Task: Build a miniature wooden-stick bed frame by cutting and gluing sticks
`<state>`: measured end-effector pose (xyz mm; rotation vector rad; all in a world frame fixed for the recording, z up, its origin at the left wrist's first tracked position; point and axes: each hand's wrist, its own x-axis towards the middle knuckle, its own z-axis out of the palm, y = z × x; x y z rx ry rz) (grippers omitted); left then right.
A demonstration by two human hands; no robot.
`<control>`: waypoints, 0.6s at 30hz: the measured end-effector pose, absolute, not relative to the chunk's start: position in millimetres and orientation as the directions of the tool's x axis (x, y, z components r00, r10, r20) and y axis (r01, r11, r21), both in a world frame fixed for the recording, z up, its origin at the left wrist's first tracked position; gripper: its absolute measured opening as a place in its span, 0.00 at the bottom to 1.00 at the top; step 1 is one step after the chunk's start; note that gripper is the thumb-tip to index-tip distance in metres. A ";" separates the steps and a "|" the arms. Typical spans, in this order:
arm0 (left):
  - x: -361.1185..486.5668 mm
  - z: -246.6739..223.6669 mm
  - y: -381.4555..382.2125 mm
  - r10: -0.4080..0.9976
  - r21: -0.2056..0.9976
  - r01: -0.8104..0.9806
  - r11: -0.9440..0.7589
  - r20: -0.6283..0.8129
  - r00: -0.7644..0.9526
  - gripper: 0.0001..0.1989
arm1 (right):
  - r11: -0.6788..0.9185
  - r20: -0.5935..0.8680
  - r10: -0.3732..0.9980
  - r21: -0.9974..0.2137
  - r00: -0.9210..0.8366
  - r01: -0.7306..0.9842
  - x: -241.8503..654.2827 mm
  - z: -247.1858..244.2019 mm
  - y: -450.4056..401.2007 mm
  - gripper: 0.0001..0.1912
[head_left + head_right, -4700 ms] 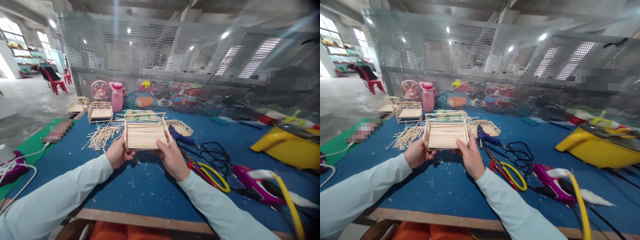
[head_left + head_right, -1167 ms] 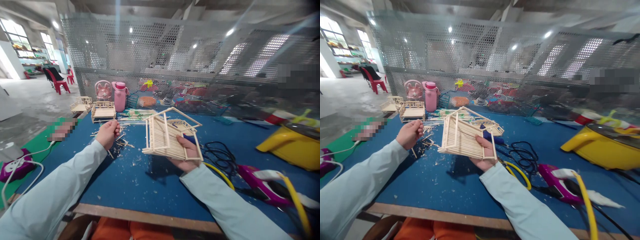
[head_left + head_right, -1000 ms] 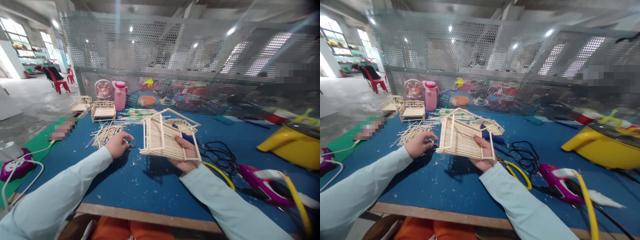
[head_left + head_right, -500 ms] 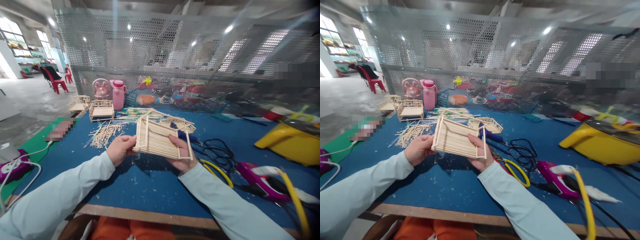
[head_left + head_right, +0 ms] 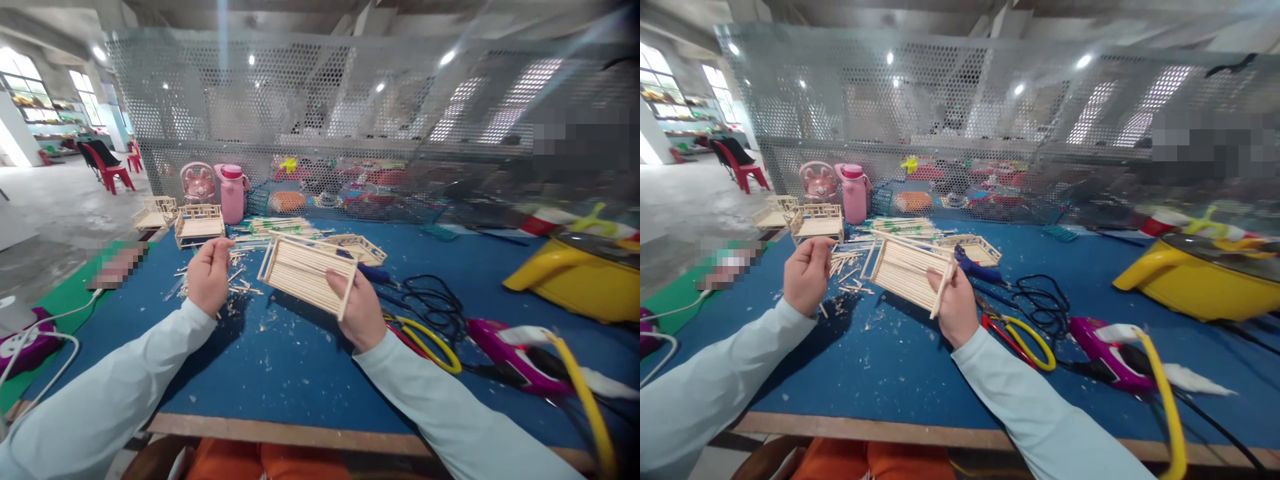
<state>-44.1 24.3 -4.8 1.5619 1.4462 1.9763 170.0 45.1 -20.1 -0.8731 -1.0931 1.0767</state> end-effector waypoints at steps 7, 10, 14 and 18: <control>-14.3 -8.8 -4.2 0.759 0.285 0.889 -0.357 0.644 0.098 0.25 | 0.507 0.526 0.837 -0.849 0.149 0.151 167.5 -11.9 31.1 0.16; -11.2 -7.2 -1.7 0.798 0.292 0.906 -0.305 0.598 0.075 0.29 | 0.527 0.541 0.832 -0.840 0.120 0.132 164.5 -11.0 26.7 0.18; -8.1 -9.5 -3.4 0.834 0.622 0.616 -0.484 0.541 0.109 0.30 | 0.536 0.555 0.822 -0.830 0.129 0.157 162.5 -19.1 23.9 0.19; -2.0 -10.4 -10.7 0.821 0.768 0.292 -0.571 0.534 0.202 0.13 | 0.518 0.534 0.840 -0.843 0.101 0.147 160.5 -21.7 19.4 0.19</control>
